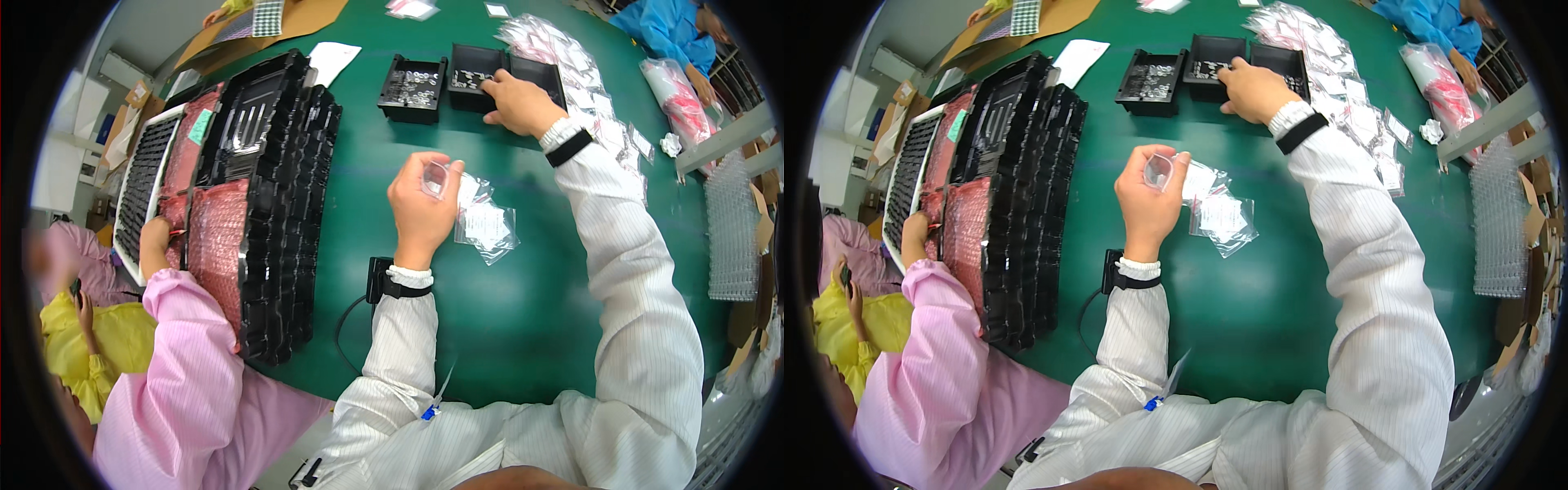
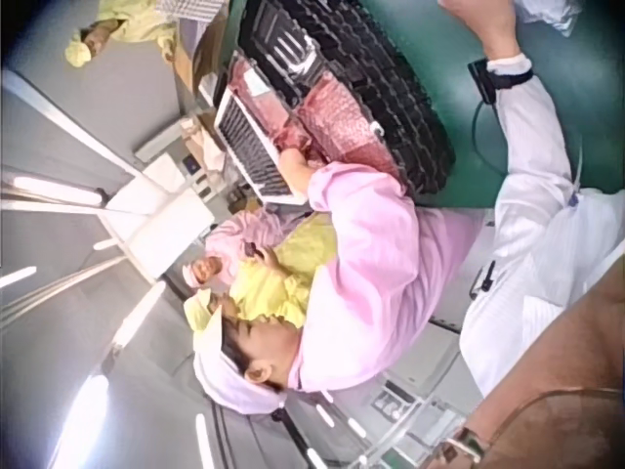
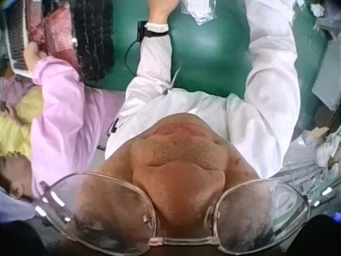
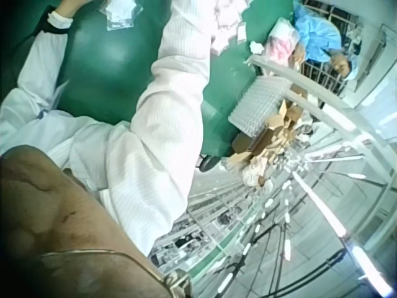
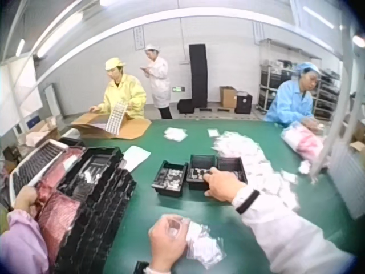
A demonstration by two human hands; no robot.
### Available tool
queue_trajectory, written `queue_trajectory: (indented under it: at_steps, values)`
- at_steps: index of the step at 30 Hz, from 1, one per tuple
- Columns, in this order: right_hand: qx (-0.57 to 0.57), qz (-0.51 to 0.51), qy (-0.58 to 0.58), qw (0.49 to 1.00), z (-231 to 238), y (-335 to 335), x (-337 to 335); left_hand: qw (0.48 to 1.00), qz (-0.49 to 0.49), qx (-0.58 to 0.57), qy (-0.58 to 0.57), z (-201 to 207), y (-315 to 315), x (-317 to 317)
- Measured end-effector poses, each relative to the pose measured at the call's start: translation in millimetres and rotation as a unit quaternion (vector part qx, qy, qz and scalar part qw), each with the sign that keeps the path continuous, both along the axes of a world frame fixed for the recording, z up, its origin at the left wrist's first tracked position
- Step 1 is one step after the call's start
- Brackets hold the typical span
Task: Counting small metal rings and placing them into small plastic zip bags.
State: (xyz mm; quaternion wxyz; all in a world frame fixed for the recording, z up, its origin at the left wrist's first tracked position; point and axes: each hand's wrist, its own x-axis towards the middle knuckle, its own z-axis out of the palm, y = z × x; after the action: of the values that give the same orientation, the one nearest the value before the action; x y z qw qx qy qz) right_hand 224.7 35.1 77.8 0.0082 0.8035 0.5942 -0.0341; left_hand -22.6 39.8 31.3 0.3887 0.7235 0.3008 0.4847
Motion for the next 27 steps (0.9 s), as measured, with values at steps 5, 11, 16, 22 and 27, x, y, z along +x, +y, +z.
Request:
queue_trajectory:
  at_steps: [5, 11, 16, 22, 27]
  values:
    - [0.161, 0.092, 0.061, 0.981, -26.2, -14.4, 19.8, 0.987, 0.066, 0.127, 0.072, -6.6, 41.6, 15.6]
    - [0.164, 0.097, 0.084, 0.978, -33.6, -33.7, -9.7, 0.942, -0.048, 0.206, 0.262, -8.5, 104.0, 37.0]
    - [0.203, 0.112, 0.086, 0.969, -36.0, -61.4, -18.3, 0.948, -0.051, 0.176, 0.261, 1.4, 86.0, 47.0]
    - [0.2, 0.091, 0.055, 0.974, -32.0, -103.2, -56.2, 0.954, -0.073, 0.166, 0.239, -1.9, 48.4, 13.1]
    - [0.217, 0.092, 0.006, 0.972, -36.9, -134.5, -83.8, 0.952, -0.098, 0.149, 0.25, 2.9, 19.1, -13.7]
